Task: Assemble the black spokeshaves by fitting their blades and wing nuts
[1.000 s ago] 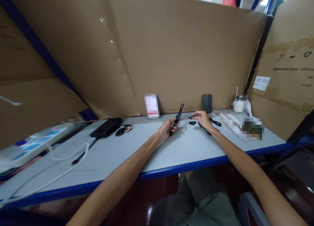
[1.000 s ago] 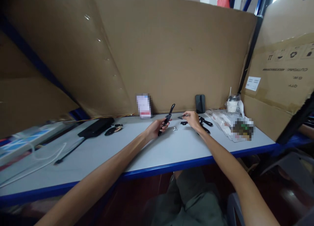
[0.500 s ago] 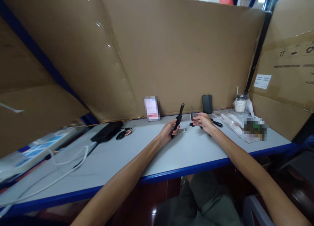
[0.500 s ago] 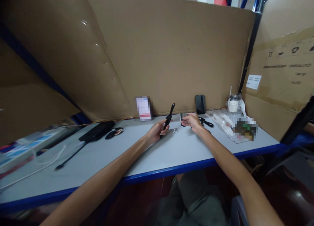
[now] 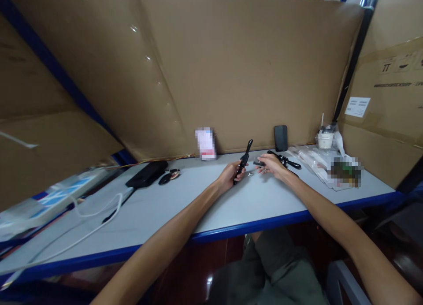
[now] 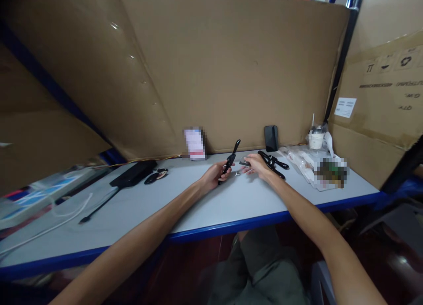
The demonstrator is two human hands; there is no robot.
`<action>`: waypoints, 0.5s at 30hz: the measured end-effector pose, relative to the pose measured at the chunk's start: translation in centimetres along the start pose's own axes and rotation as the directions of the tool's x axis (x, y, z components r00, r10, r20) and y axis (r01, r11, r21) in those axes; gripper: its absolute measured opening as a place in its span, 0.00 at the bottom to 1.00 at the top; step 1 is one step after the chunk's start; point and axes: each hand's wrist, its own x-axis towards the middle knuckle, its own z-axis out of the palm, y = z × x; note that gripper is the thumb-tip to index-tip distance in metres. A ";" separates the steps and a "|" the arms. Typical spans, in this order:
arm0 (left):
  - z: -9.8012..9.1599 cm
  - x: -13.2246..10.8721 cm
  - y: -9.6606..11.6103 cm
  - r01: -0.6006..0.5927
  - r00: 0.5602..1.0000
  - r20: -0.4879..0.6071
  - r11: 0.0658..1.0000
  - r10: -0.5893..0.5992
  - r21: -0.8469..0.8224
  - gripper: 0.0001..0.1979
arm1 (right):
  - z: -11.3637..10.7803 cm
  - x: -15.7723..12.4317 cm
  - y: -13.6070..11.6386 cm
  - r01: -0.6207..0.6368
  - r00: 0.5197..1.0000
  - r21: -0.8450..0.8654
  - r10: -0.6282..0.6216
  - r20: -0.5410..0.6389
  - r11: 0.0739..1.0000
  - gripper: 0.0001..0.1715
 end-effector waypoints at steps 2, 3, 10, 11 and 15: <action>0.1 -0.1 0.0 -0.009 1.000 0.005 1.000 0.009 0.010 0.16 | 0.0 0.2 0.2 -0.003 1.000 -0.047 0.003 0.007 0.999 0.14; 0.1 -0.2 0.0 -0.014 1.000 0.008 1.000 0.014 0.015 0.16 | -0.1 0.4 0.3 -0.001 1.000 -0.070 0.001 0.008 0.998 0.15; 0.3 -0.6 0.0 -0.006 0.999 0.041 0.999 0.004 0.051 0.15 | -0.2 0.8 0.8 0.023 0.996 -0.178 -0.007 0.085 0.984 0.15; 0.3 -0.6 0.0 -0.004 0.999 0.042 0.998 0.001 0.057 0.16 | -0.1 0.8 0.8 0.029 0.995 -0.182 -0.011 0.100 0.983 0.14; 0.2 -0.5 -0.1 0.004 0.999 0.040 0.997 -0.007 0.083 0.17 | 0.0 0.7 0.6 0.062 0.991 -0.170 -0.041 0.128 0.984 0.12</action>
